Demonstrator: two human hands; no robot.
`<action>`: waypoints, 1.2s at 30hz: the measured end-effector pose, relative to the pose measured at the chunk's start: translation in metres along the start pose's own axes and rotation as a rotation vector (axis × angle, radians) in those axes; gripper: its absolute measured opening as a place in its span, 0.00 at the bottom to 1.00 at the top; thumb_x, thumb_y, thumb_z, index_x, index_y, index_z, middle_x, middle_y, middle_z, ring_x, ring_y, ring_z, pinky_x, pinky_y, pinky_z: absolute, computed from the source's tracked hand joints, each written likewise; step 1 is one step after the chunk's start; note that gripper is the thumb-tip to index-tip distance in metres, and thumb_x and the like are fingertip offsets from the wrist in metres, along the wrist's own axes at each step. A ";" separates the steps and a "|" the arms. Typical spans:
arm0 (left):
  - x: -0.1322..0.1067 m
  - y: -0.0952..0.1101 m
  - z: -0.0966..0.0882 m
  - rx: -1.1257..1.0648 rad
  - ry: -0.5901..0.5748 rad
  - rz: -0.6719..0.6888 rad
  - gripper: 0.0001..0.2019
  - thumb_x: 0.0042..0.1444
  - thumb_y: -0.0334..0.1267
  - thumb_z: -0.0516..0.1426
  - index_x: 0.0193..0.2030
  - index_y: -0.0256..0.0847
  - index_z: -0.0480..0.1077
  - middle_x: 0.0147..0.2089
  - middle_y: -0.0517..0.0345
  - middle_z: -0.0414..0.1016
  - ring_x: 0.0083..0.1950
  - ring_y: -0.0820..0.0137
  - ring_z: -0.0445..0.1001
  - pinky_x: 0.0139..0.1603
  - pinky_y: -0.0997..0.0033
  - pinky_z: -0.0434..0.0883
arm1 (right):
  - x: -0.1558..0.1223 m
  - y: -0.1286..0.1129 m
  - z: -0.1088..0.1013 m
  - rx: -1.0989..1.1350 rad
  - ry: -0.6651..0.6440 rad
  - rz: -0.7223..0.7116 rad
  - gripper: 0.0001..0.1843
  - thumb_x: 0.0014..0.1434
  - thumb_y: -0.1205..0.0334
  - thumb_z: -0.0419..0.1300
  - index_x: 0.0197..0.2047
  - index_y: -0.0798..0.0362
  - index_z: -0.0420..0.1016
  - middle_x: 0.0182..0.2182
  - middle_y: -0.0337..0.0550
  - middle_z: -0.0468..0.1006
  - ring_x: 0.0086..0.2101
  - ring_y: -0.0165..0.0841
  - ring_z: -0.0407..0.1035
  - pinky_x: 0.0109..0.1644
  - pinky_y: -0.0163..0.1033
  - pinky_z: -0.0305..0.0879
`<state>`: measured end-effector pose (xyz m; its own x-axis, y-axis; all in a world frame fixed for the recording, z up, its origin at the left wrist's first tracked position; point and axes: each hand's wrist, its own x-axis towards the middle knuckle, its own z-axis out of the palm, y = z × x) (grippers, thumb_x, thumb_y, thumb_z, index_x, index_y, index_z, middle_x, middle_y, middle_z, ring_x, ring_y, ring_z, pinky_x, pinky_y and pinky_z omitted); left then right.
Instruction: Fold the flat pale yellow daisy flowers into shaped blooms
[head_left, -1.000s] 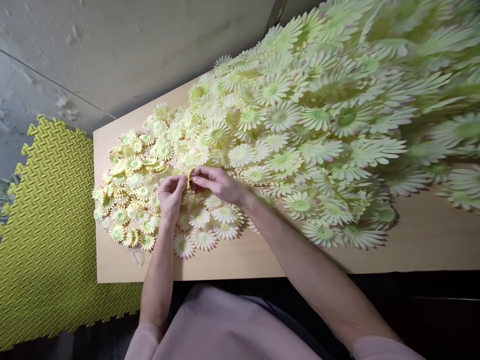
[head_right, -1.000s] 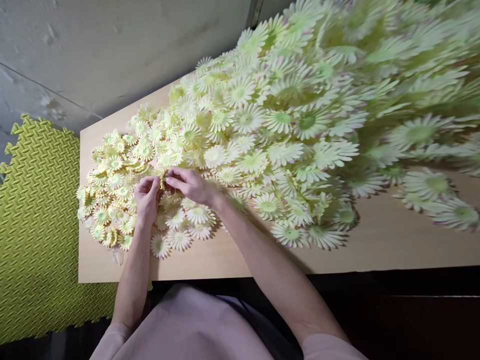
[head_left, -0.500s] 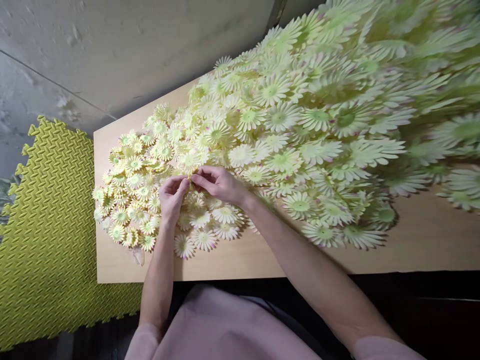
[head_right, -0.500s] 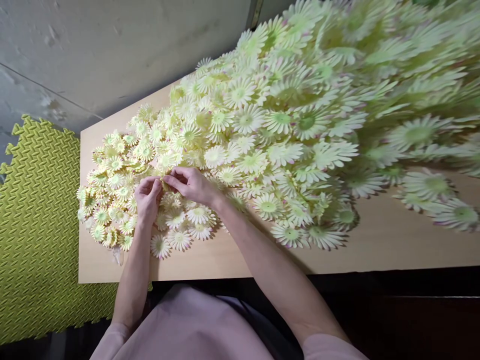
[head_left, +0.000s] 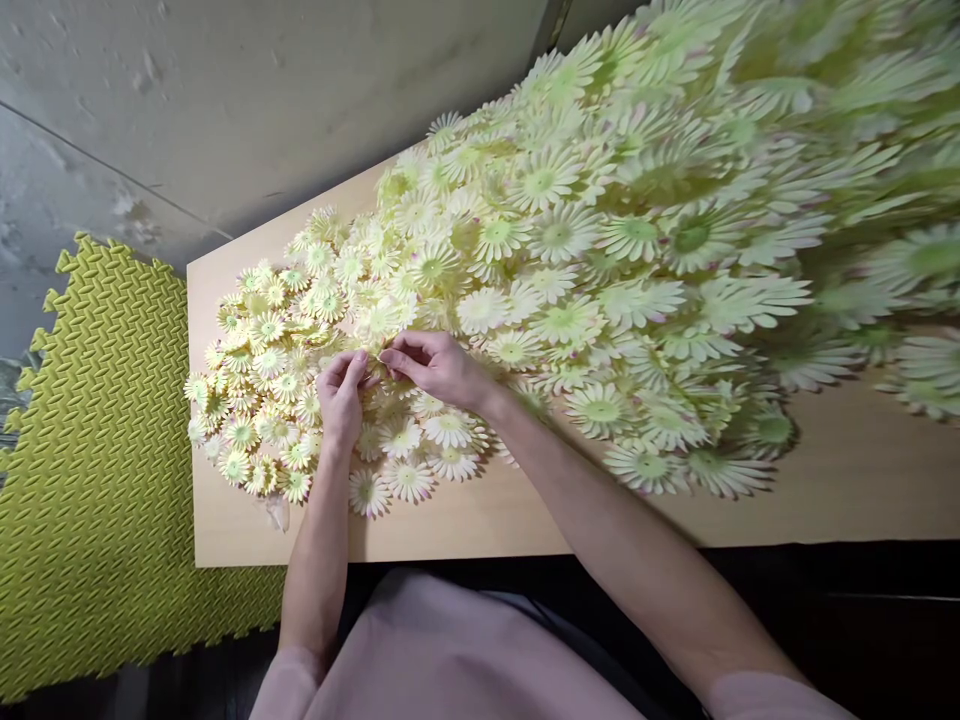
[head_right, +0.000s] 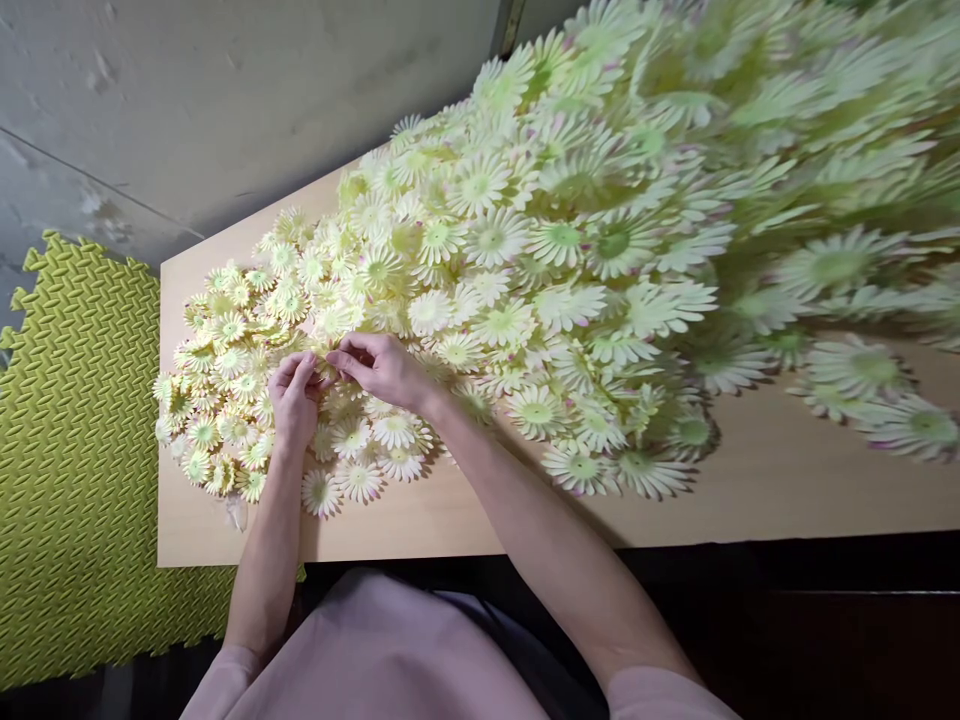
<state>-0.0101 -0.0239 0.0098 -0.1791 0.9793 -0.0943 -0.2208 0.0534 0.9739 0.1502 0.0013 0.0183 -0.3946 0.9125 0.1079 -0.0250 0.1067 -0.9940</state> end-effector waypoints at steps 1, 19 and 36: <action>0.000 0.001 0.000 0.009 -0.013 0.003 0.13 0.49 0.48 0.68 0.32 0.41 0.76 0.30 0.62 0.74 0.29 0.80 0.73 0.32 0.80 0.75 | 0.000 0.001 0.000 0.005 0.000 -0.002 0.23 0.59 0.41 0.61 0.30 0.54 0.71 0.25 0.39 0.72 0.24 0.28 0.63 0.27 0.36 0.59; 0.001 0.000 -0.003 0.058 -0.089 0.008 0.13 0.52 0.48 0.66 0.34 0.40 0.74 0.31 0.61 0.74 0.31 0.79 0.75 0.34 0.78 0.77 | 0.000 0.003 -0.002 -0.031 -0.008 0.002 0.23 0.60 0.41 0.60 0.29 0.54 0.73 0.24 0.38 0.69 0.23 0.28 0.58 0.26 0.36 0.55; 0.000 0.002 -0.004 0.116 -0.173 0.012 0.15 0.49 0.46 0.68 0.39 0.41 0.72 0.34 0.61 0.76 0.34 0.76 0.77 0.38 0.76 0.77 | -0.002 -0.004 -0.004 -0.117 -0.015 -0.023 0.22 0.62 0.42 0.58 0.29 0.54 0.72 0.22 0.36 0.66 0.23 0.28 0.57 0.27 0.36 0.53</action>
<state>-0.0142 -0.0247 0.0114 -0.0112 0.9984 -0.0558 -0.1056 0.0543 0.9929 0.1546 0.0008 0.0225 -0.4084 0.9035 0.1298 0.0728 0.1740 -0.9821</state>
